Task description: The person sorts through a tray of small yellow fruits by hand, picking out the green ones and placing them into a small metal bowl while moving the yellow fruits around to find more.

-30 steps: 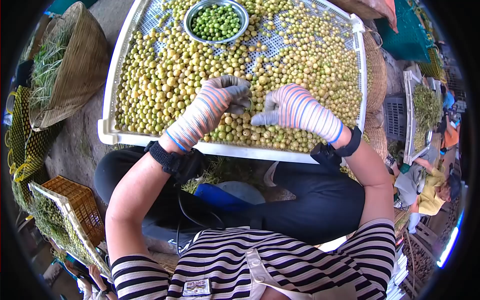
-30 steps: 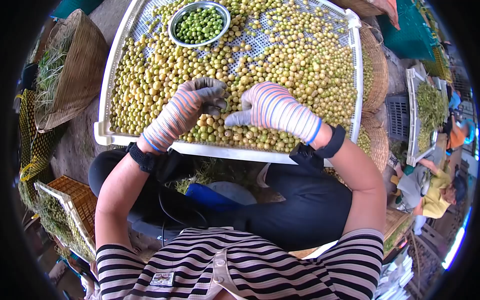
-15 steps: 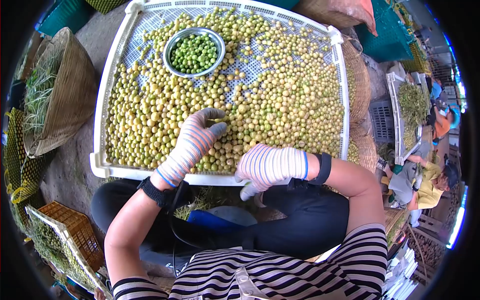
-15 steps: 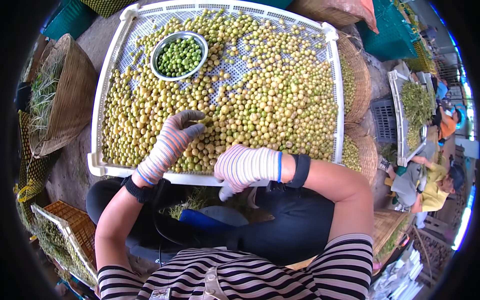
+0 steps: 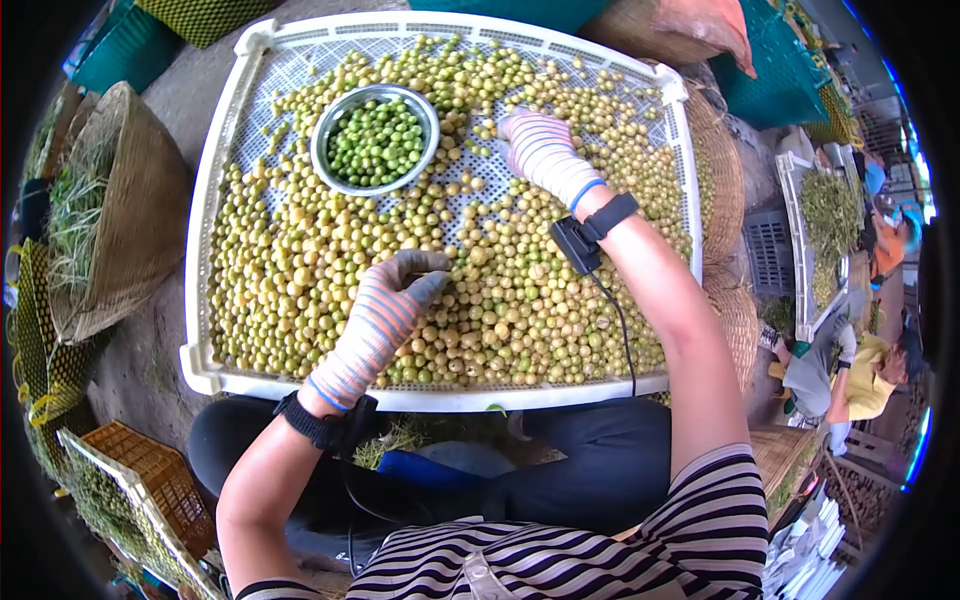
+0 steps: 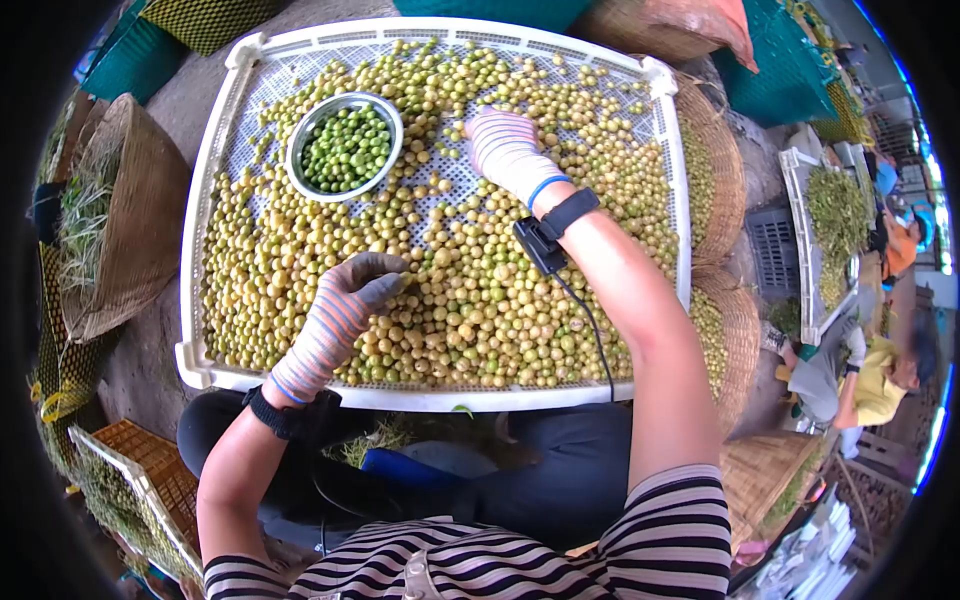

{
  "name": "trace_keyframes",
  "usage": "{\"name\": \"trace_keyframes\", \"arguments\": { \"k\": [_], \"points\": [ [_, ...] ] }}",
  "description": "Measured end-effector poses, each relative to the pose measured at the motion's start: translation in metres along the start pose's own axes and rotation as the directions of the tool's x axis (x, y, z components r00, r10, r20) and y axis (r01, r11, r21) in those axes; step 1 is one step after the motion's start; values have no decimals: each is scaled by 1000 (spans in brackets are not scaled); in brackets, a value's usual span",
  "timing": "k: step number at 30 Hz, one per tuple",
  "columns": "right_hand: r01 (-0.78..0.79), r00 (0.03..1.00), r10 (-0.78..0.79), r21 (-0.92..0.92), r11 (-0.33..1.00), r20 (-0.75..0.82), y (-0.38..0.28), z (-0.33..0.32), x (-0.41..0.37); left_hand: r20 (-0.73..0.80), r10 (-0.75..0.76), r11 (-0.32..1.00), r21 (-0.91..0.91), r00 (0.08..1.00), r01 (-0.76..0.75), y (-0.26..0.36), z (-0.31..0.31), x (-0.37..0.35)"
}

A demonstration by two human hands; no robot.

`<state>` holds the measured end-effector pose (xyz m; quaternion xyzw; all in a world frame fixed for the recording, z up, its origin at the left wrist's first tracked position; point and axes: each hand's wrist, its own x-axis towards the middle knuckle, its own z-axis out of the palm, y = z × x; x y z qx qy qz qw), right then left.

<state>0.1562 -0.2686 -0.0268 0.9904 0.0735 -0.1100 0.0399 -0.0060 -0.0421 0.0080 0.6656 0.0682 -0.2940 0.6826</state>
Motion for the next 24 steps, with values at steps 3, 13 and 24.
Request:
{"name": "trace_keyframes", "arguments": {
  "k": [3,13,24],
  "points": [
    [-55,994,76,242,969,-82,31,-15,-13,12,4,1000,-11,1000,-4,-4,-2,2],
    [-287,958,277,183,940,78,91,-8,-1,40,-49,997,63,998,47,1,6,-1],
    [-126,992,90,554,823,92,66,5,-8,47,-133,969,-206,990,140,-4,7,3]
  ]
}}
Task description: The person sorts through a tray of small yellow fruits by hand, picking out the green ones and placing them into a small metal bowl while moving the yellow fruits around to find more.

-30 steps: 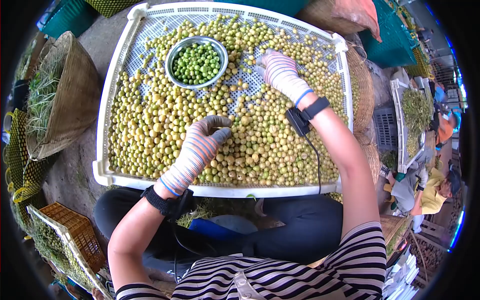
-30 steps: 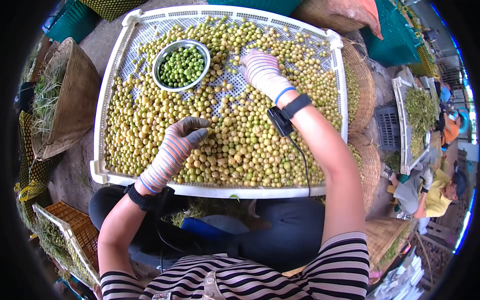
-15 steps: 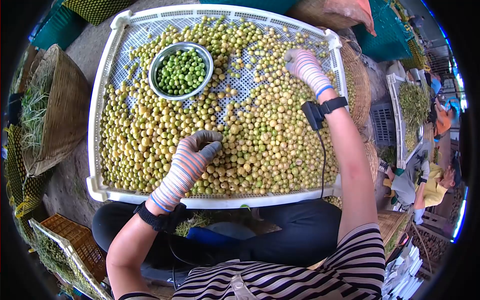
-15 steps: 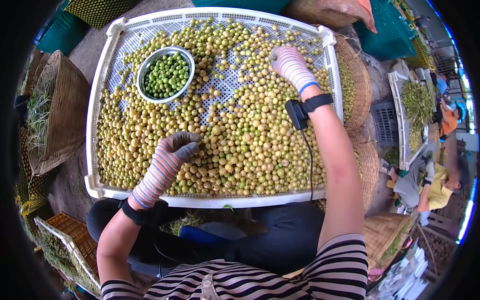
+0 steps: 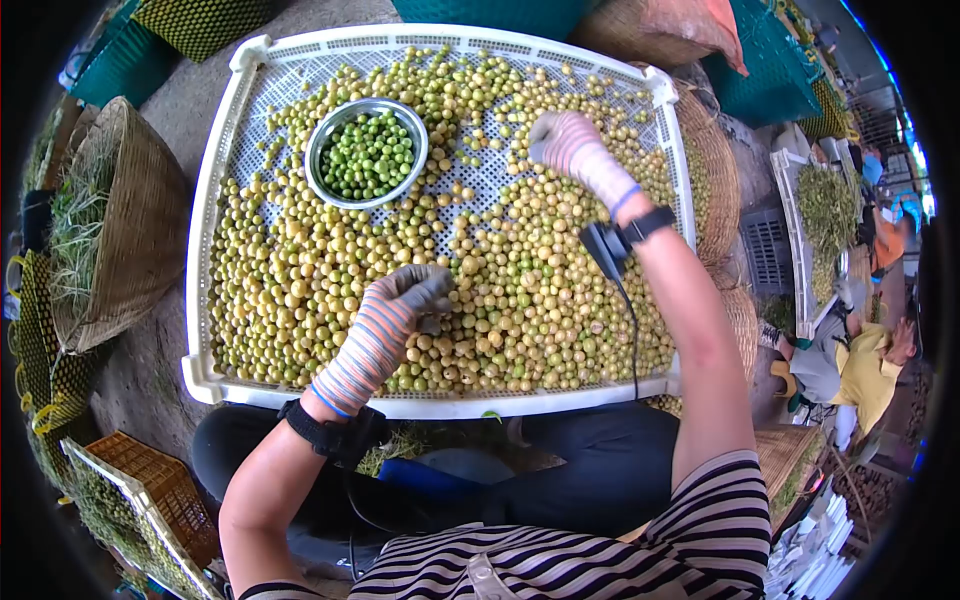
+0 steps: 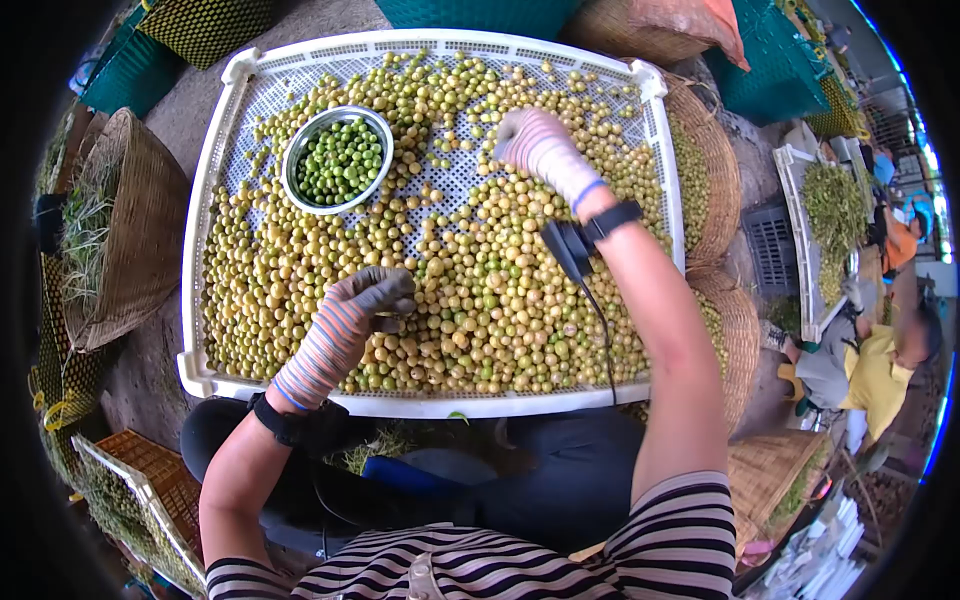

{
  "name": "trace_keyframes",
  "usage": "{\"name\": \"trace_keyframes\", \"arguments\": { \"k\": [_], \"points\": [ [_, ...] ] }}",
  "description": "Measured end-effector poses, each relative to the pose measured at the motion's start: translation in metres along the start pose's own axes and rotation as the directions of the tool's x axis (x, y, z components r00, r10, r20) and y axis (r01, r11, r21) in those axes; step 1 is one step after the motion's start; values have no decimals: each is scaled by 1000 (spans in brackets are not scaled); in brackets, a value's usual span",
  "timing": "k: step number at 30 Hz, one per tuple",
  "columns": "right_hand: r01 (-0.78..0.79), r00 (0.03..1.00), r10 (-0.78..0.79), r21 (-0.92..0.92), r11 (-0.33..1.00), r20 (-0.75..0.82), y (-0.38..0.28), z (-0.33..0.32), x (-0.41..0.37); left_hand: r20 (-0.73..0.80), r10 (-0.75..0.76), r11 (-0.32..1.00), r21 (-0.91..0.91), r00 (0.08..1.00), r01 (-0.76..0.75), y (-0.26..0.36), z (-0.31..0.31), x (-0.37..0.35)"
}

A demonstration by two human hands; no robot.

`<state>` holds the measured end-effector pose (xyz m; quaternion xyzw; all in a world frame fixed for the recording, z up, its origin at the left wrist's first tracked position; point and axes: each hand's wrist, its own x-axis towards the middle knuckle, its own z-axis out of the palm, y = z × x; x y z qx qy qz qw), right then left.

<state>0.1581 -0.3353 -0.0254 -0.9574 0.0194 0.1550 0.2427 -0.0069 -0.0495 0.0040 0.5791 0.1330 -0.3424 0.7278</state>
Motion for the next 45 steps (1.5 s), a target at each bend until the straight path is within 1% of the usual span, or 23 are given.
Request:
{"name": "trace_keyframes", "arguments": {
  "k": [1,2,3,4,5,7,9,10,13,15,17,19,21,24,25,27,29,31,32,35,39,42,45],
  "points": [
    [241,968,-242,27,970,60,-9,11,-14,-14,-45,991,-130,999,42,4,2,-2],
    [309,925,-328,125,943,191,-48,3,-52,-16,-47,990,-132,999,44,7,2,-2],
    [317,906,-341,132,939,251,-71,9,-73,5,-119,946,-302,993,115,10,4,-1],
    [477,808,-528,238,846,260,-83,17,-89,38,-185,869,-460,982,182,12,5,-1],
    [470,745,-591,386,794,310,-91,25,-98,37,-183,869,-461,982,179,10,3,-1],
    [427,779,-505,276,861,371,-107,22,-98,190,-94,824,-535,977,184,4,-4,1],
    [455,890,-453,-32,890,59,-105,16,-64,243,-116,815,-531,963,233,2,-14,5],
    [496,810,-547,-250,832,-212,-95,19,-38,218,-78,846,-502,973,180,9,-16,3],
    [428,776,-615,-601,675,-138,-69,34,18,41,130,929,-355,991,-107,43,-20,6],
    [461,838,-545,-552,695,13,-63,45,17,-102,279,897,-328,955,-297,65,-29,20],
    [487,866,-457,-551,678,204,-63,24,-13,-94,384,885,-246,918,-396,83,-46,40],
    [584,809,-481,-564,584,339,-35,10,-24,-117,344,922,-144,931,-359,93,-54,56],
    [446,875,-295,-406,798,384,-15,-15,-15,-105,351,931,-65,930,-359,95,-53,61],
    [24,1000,-28,-500,866,-1,-33,-37,25,-143,367,930,82,919,-358,95,-26,32],
    [27,999,-33,-497,867,-4,-23,-32,38,-138,384,919,157,913,-362,92,-23,26],
    [380,856,-496,-476,793,-142,-4,-20,53,-104,367,923,167,925,-347,79,-21,9],
    [335,906,-417,-486,807,-67,-9,-29,51,-81,277,939,237,958,-251,73,-18,-13],
    [-70,997,66,-560,825,-28,-5,-36,56,-116,249,960,163,962,-229,60,-16,-26],
    [-94,994,108,-525,846,-4,-4,-45,53,-124,233,968,125,965,-217,55,-14,-28],
    [29,996,-55,-349,937,-65,0,-50,42,-107,196,975,128,975,-182,42,-11,-21],
    [87,993,-110,-430,899,-31,8,-43,57,-83,196,975,120,977,-185,42,-10,-17],
    [158,987,-126,-637,754,96,-11,-45,49,-84,195,976,112,977,-185,41,-10,-17],
    [168,979,-192,-793,585,65,-17,-30,50,-35,147,985,98,989,-143,42,-12,-17]
  ]
}}
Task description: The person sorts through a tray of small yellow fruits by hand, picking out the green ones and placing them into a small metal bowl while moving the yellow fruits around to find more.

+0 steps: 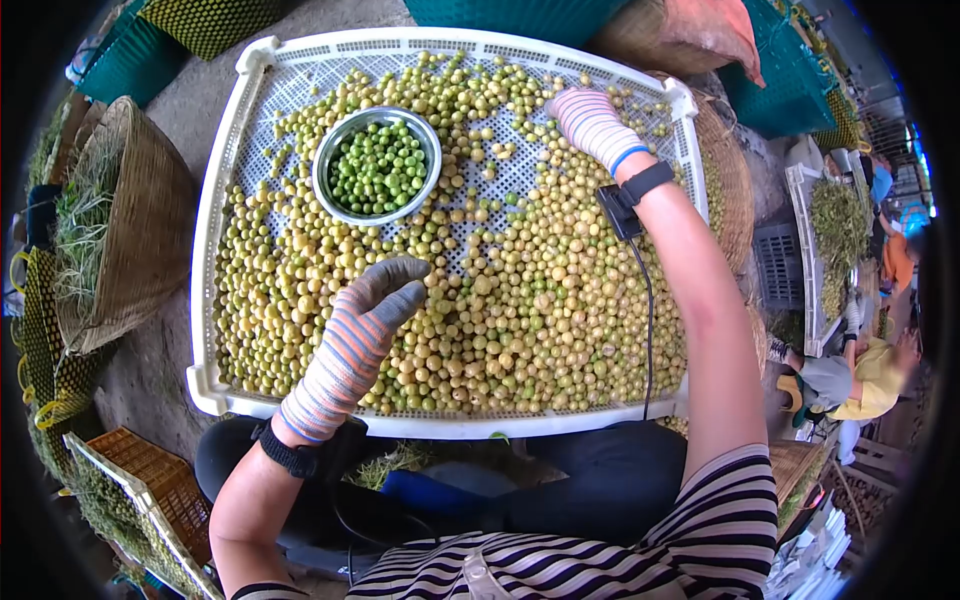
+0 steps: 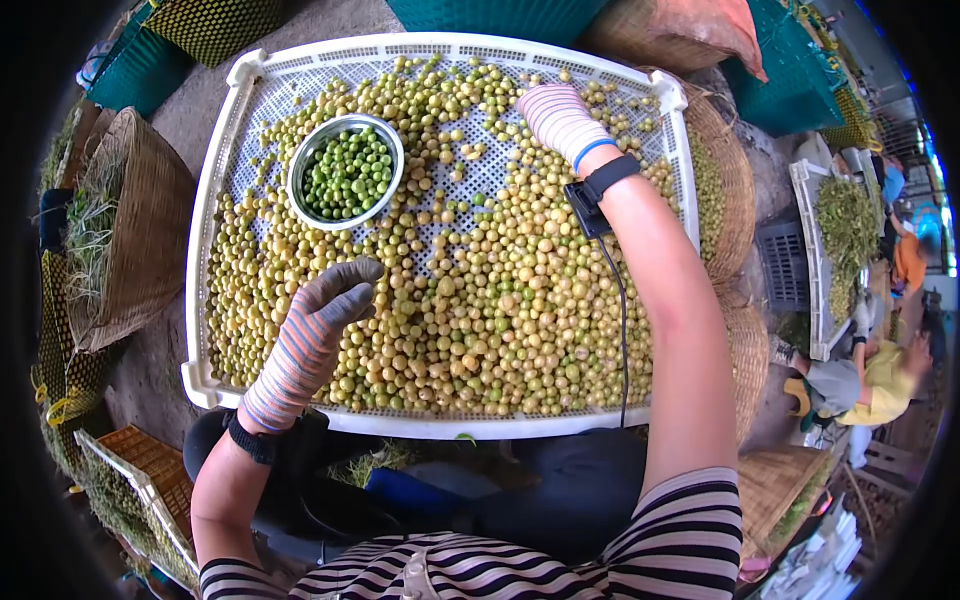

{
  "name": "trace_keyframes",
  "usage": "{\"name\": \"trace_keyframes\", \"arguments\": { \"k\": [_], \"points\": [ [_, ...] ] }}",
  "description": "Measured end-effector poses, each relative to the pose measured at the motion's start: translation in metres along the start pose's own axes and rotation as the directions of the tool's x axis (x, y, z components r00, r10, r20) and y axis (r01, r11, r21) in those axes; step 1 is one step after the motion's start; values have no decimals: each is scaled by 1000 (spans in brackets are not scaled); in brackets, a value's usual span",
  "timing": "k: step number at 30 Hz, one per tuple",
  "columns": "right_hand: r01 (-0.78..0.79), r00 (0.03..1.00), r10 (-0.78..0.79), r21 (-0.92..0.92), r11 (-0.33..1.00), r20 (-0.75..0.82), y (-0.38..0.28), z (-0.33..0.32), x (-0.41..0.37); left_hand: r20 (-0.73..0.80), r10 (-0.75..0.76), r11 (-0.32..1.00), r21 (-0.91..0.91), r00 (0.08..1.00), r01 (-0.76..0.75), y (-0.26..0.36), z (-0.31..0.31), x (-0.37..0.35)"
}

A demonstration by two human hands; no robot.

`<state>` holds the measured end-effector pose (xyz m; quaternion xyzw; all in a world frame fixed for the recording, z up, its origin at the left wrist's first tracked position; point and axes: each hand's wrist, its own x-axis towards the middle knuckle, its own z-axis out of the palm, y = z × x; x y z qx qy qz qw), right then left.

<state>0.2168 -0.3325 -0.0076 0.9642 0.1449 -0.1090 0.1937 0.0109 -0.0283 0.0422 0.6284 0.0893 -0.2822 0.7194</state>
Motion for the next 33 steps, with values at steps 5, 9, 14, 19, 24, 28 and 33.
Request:
{"name": "trace_keyframes", "arguments": {
  "k": [5,9,14,19,24,28,33],
  "points": [
    [-92,996,88,146,985,32,2,3,-4,32,44,995,89,999,-47,-5,3,-2],
    [-66,976,180,619,782,-124,10,11,-13,45,-18,999,-26,999,20,-16,0,5],
    [71,950,-312,987,141,-24,-66,-59,-99,226,-144,788,-562,963,250,-35,0,17],
    [392,918,-245,799,456,-311,-94,-14,-93,196,-263,746,-580,945,328,-35,10,17],
    [219,970,-153,407,887,-189,-84,-11,-76,245,-258,731,-583,935,355,-44,4,22],
    [146,980,-193,805,575,-40,-89,-10,-82,173,-263,740,-595,949,313,-50,-2,26],
    [395,907,-320,818,418,-274,-117,-38,-105,159,-330,733,-578,931,358,-46,6,21]
  ]
}}
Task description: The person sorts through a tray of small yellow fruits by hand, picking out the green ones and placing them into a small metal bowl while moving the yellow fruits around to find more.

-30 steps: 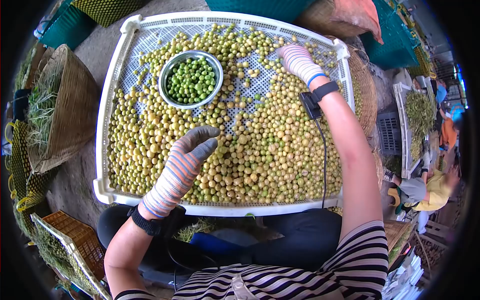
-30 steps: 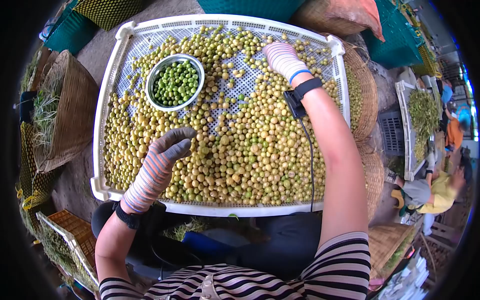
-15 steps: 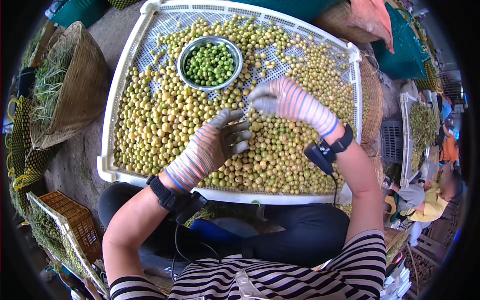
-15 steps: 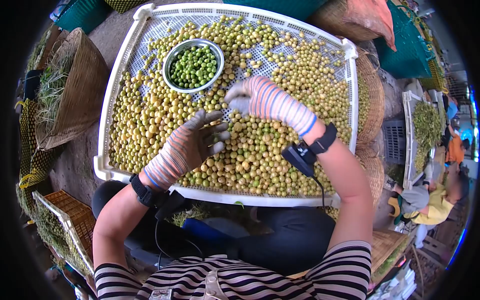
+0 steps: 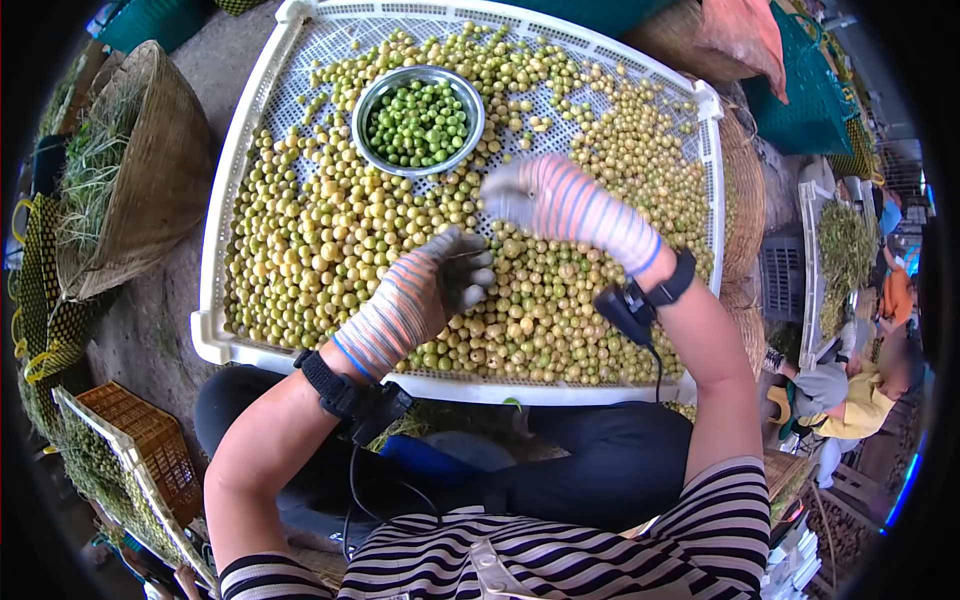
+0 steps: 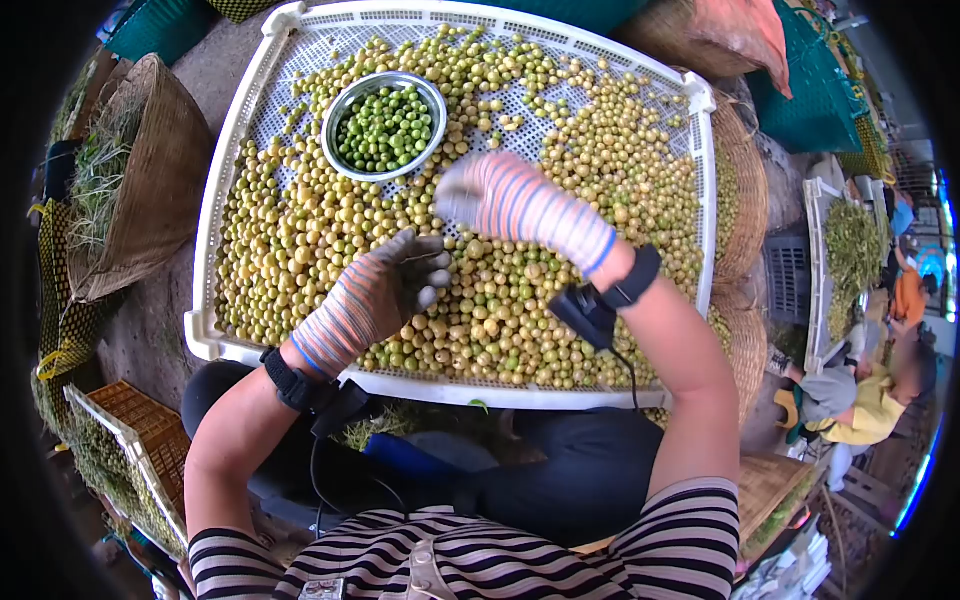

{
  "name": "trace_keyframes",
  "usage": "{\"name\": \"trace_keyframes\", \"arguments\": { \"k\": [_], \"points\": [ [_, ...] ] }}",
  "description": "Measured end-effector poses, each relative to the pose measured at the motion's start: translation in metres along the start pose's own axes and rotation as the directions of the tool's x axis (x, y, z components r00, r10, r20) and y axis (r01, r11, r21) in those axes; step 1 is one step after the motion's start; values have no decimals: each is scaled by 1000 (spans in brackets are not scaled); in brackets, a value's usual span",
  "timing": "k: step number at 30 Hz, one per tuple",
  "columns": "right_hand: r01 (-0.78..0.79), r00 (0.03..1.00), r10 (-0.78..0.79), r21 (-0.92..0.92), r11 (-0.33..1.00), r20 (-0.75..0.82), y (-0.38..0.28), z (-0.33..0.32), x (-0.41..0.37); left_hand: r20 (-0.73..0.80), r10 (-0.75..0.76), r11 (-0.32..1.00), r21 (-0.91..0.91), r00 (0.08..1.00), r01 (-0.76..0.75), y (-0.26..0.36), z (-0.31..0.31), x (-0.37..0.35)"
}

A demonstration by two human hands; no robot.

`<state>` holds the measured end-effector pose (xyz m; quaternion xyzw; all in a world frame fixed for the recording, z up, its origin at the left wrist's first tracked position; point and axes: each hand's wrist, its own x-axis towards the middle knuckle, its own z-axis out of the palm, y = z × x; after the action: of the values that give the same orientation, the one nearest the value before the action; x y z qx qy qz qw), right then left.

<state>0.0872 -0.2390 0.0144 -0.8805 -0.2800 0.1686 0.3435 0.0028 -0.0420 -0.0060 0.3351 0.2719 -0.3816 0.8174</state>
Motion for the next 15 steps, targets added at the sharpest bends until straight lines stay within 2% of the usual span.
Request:
{"name": "trace_keyframes", "arguments": {
  "k": [1,3,4,5,7,8,9,11,13,14,15],
  "points": [
    [-71,996,59,-188,980,-69,10,-8,10,-1,-2,1000,-1,1000,2,0,0,-2],
    [-4,968,-138,-563,827,-210,41,-16,27,85,-1,999,51,996,-3,1,-1,-4],
    [29,967,-184,-640,768,-178,48,-17,35,77,-8,999,47,997,5,3,1,-4],
    [27,966,-185,-640,768,-182,54,-13,34,78,-7,999,51,997,3,7,2,-4],
    [216,961,-272,-739,638,46,59,-6,29,78,14,999,43,997,-17,18,2,-4],
    [223,972,-99,-697,682,214,45,-15,21,110,63,998,24,992,-66,26,3,-4],
    [222,972,-96,-696,683,216,42,-25,14,14,125,992,2,992,-125,33,6,-5],
    [75,912,172,-563,823,372,48,-45,-5,132,277,960,13,952,-281,56,3,1],
    [-155,921,248,-302,941,301,67,-63,-14,34,434,901,-36,900,-433,76,6,3],
    [-80,987,119,-305,949,111,76,-68,-13,105,618,594,588,780,-549,84,5,1],
    [-101,991,124,-326,940,53,86,-76,-5,301,684,-14,916,664,-401,92,1,1]
  ]
}}
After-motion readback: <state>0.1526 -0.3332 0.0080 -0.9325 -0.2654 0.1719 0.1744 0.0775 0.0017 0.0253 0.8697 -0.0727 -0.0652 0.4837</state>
